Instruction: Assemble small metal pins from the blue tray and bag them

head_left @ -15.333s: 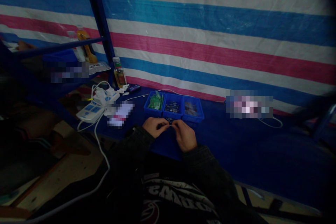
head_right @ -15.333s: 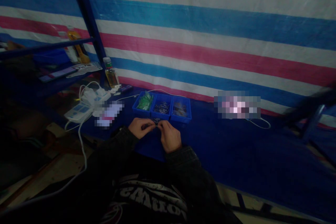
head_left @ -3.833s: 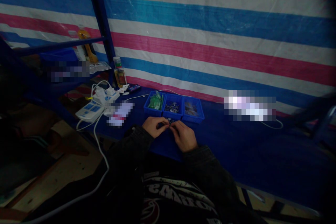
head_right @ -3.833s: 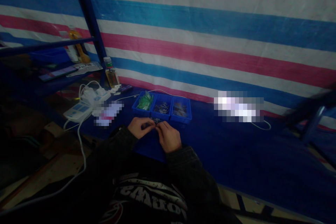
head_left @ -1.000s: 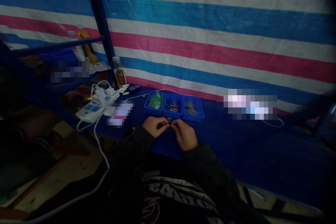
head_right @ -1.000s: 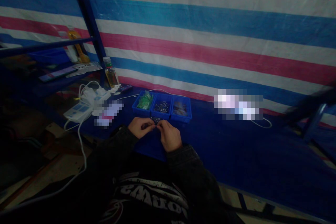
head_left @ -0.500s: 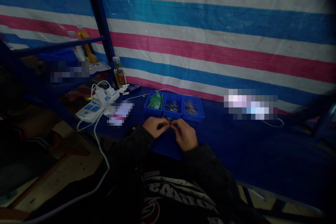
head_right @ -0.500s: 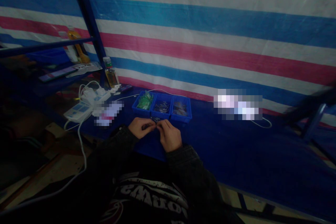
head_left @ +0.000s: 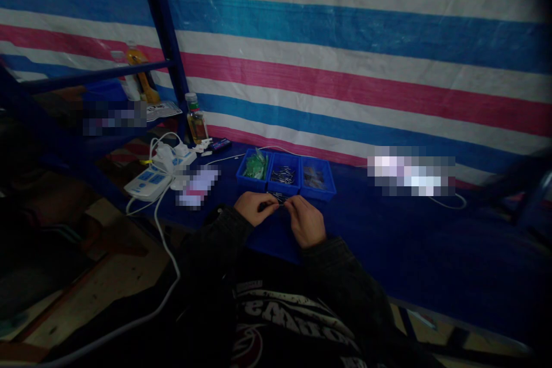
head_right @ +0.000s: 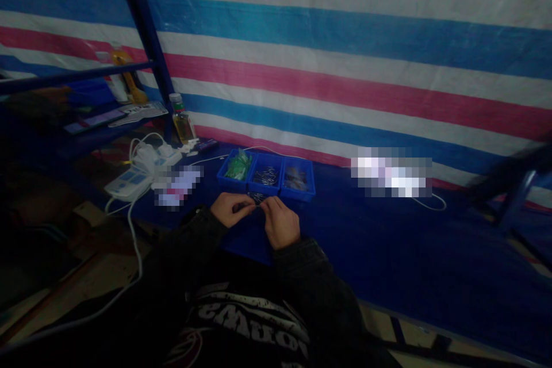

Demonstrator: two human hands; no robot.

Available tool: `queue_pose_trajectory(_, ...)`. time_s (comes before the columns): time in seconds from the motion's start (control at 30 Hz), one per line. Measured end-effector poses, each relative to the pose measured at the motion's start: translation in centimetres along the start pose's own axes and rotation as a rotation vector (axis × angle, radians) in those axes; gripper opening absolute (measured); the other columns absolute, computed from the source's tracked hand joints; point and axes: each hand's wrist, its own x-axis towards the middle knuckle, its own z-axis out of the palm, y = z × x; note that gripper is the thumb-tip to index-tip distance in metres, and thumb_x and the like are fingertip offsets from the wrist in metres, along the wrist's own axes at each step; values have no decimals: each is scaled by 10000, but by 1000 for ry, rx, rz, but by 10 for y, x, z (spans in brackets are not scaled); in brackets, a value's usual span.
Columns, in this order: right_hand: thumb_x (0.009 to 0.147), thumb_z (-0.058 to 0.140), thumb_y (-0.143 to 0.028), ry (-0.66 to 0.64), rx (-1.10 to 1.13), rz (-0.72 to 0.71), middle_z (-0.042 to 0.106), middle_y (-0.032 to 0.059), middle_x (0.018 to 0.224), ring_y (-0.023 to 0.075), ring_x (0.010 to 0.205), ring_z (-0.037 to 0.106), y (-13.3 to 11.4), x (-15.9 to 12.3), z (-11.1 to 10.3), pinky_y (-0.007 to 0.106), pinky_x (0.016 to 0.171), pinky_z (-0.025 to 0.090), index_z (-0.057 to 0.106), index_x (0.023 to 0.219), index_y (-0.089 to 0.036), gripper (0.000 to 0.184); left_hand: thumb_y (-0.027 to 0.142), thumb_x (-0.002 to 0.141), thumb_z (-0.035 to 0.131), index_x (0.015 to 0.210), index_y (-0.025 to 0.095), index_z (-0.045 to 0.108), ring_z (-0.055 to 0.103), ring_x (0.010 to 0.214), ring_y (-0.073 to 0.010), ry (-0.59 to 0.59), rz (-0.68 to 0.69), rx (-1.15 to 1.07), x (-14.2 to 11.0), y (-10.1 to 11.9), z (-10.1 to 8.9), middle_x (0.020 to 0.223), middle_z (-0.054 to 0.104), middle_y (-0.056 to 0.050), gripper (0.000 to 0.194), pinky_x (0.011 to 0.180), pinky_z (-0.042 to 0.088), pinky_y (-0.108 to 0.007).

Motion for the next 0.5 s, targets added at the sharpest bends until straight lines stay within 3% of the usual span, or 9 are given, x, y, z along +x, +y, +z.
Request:
queue_pose_trajectory(0.17,962,462,-238,-19,79,-36,695,47,1010,194,899,654,1,-1,1,268,751,449,562,1055,-225,138,276,901,587,913,161,733,625,628,-105,-11,-15,-1,0,2,-2,794,746,-25,186,598,442,-195)
queue_pose_trajectory(0.5,971,434,-231,-17,23,-6,688,37,922,187,843,656,1,0,-1,260,712,441,570,959,-236,137,277,897,597,915,169,737,632,638,-105,3,-29,3,0,-1,1,797,747,-23,178,598,441,-188)
